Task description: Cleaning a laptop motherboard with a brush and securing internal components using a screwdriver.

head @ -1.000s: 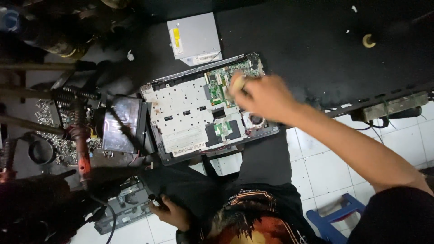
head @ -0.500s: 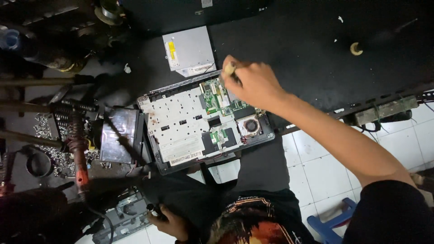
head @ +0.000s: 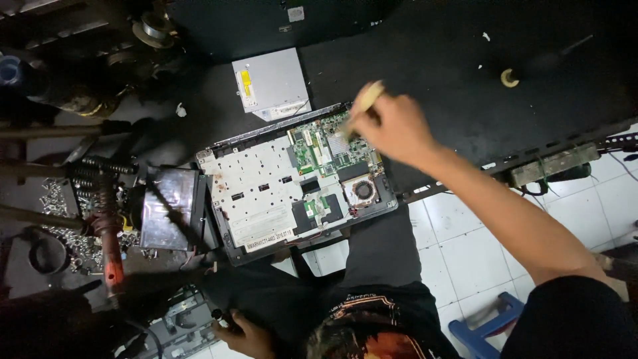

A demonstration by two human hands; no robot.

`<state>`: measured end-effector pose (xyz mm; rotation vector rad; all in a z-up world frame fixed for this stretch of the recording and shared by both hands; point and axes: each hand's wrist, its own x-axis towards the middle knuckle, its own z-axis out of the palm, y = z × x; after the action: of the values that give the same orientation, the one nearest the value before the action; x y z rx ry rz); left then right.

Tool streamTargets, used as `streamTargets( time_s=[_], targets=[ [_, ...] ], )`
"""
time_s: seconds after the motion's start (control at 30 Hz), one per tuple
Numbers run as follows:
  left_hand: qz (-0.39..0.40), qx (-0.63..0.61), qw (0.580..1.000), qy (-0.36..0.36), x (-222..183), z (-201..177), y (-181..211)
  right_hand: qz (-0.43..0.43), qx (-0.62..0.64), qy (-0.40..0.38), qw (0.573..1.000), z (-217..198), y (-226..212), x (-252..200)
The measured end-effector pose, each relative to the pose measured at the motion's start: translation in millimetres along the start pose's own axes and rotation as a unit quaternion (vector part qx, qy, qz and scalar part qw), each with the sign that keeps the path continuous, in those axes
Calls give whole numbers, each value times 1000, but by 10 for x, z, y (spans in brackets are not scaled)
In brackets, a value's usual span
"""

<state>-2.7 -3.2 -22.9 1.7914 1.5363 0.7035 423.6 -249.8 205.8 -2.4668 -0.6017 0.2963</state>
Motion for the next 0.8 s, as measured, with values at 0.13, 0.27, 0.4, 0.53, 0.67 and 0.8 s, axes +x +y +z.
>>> streamTargets(
  time_s=[0.13,0.27,0.4,0.53,0.67,0.8],
  targets=[
    [-18,14,1000,0,-26,-20,138,-132,-170,180,960,-11,154,-240],
    [-30,-7,1000,-5,-41,2,225,-78,-67,-116,988,-32,-291,-505],
    [-13,16,1000,5,-50,-37,262,28,22,-87,996,-77,17,-434],
    [13,6,1000,-3,-87,-77,361,-89,-166,140,972,-161,370,-505],
    [1,22,1000,-18,-75,-66,429,3,-124,-24,992,-226,266,-636],
    [2,30,999,-17,-43,-68,273,119,45,13,992,-458,310,-627]
  ],
)
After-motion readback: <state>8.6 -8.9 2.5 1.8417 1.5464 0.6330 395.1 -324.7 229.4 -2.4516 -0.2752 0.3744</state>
